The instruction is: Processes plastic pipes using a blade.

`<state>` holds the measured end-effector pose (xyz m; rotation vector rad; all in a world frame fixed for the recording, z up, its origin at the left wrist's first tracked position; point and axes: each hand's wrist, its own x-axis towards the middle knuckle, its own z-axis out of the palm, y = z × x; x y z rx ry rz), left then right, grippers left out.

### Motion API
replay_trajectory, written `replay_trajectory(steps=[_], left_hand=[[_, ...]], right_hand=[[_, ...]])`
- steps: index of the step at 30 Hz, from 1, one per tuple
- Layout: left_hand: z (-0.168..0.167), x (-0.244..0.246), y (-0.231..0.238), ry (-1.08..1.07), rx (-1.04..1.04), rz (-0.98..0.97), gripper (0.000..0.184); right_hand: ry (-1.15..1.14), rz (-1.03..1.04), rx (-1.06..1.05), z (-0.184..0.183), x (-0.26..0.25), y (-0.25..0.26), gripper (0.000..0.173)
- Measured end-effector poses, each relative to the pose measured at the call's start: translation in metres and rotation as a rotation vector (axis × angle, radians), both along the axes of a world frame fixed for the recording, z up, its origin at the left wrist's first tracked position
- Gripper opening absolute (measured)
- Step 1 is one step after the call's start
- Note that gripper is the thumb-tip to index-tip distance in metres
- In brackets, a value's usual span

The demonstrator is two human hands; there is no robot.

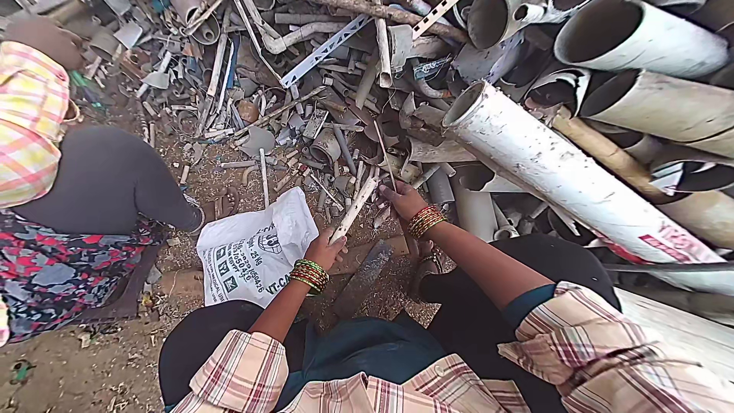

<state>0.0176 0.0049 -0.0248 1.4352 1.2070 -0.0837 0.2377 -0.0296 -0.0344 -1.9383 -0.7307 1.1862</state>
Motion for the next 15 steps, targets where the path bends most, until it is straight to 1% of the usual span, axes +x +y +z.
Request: replay_trajectory(steps=[2,4,6,8,10,11,13,15], left_hand=[[-0.005,0.0,0.0,-0.019,-0.057,-0.044,0.042],[-0.011,0.0,-0.001,-0.044,-0.068,-0.056,0.043],[-0.019,-0.002,0.003,-0.053,-0.019,-0.091,0.046],[-0.026,-0.007,0.013,-0.018,0.085,-0.187,0.047],[-0.027,-0.012,0.03,0.123,0.245,-0.302,0.044],[-0.027,-0.015,0.039,0.25,0.307,-0.338,0.045],[-0.029,-0.022,0.051,0.467,0.373,-0.356,0.045],[-0.038,-0.024,0.053,0.573,0.391,-0.376,0.044]], right_hand=[[-0.002,-0.022,0.016,0.001,0.002,0.0,0.037],[0.004,-0.006,0.04,-0.003,0.004,-0.001,0.036],[0.04,-0.001,0.062,-0.006,0.003,0.0,0.033],[0.039,-0.011,0.076,-0.002,0.003,0.0,0.032],[-0.056,0.007,0.071,0.0,0.006,0.0,0.034],[-0.13,0.03,0.066,0.0,0.009,0.001,0.035],[-0.3,0.121,0.041,0.002,0.015,0.002,0.042],[-0.463,0.262,-0.026,0.007,0.018,0.002,0.044]])
